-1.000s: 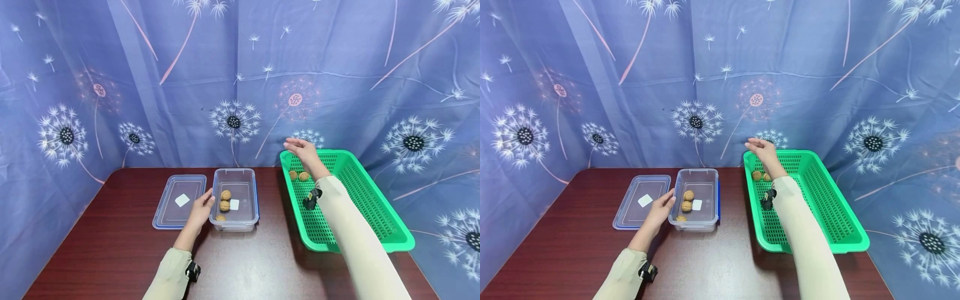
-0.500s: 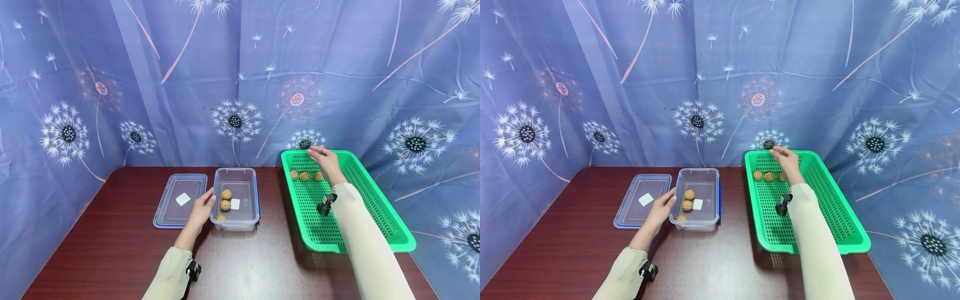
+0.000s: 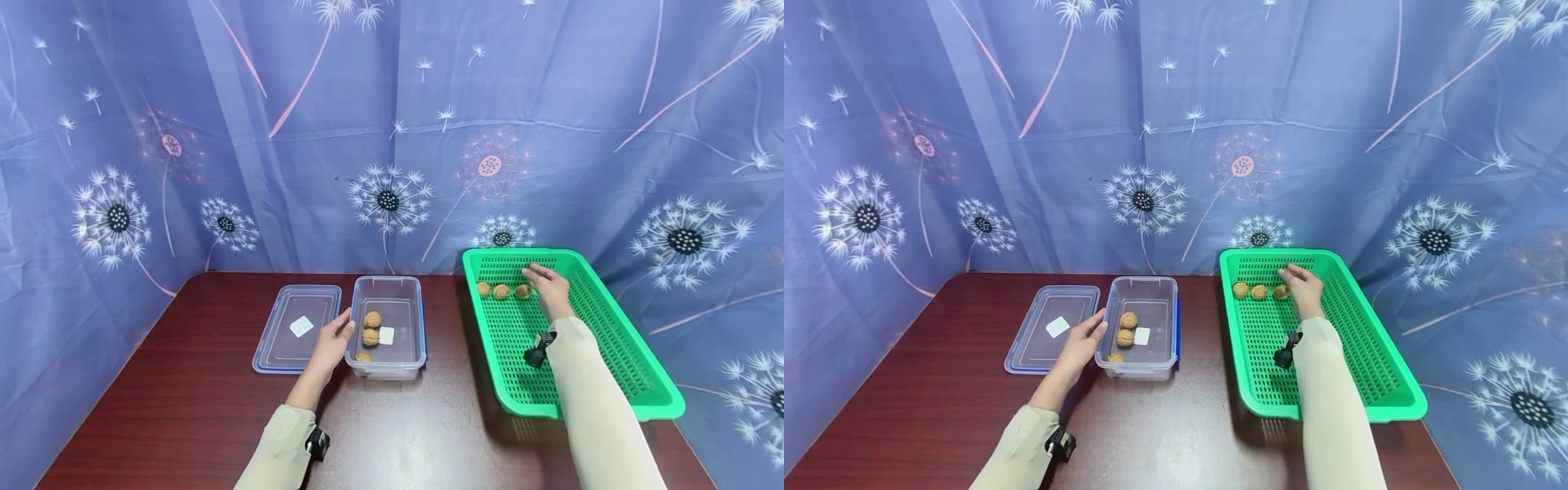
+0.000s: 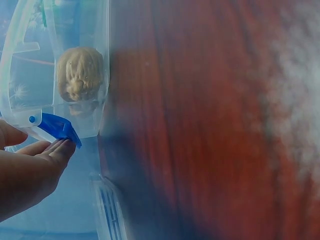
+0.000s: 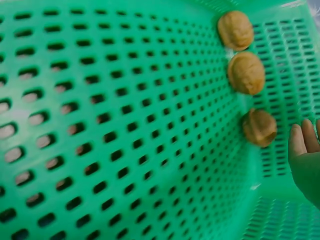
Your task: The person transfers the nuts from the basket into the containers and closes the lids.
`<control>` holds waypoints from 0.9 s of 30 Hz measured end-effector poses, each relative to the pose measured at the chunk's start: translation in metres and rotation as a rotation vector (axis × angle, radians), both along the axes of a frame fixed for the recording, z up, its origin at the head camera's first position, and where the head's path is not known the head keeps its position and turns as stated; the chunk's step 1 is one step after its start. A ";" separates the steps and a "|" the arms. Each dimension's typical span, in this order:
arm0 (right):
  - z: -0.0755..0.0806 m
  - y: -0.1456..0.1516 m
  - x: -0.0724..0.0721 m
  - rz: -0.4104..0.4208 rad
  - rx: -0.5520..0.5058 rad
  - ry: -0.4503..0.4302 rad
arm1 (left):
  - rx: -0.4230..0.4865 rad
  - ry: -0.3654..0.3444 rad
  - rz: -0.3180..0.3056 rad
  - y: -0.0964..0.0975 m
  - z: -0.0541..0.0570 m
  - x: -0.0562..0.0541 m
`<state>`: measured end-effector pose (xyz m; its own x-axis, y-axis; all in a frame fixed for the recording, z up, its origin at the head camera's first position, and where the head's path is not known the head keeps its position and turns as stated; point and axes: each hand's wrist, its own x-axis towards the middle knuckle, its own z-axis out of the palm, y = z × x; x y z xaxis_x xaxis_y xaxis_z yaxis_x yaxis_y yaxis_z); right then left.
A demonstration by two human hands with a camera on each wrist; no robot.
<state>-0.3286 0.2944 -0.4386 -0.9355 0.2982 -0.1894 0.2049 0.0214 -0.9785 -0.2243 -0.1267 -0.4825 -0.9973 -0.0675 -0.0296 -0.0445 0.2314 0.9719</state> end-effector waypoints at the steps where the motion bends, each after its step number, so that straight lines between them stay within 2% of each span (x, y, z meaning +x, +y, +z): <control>1: -0.003 0.001 0.001 -0.009 0.011 -0.010 | -0.001 -0.002 0.000 0.000 0.000 0.000; 7: -0.015 0.007 0.005 -0.033 0.040 -0.086 | 0.001 0.000 -0.004 0.001 0.001 0.000; 18: -0.028 0.006 -0.002 0.050 0.078 -0.179 | 0.004 -0.006 -0.007 0.001 0.000 0.000; 27: -0.034 0.004 -0.003 0.048 0.130 -0.201 | -0.004 -0.014 -0.007 0.001 0.001 0.000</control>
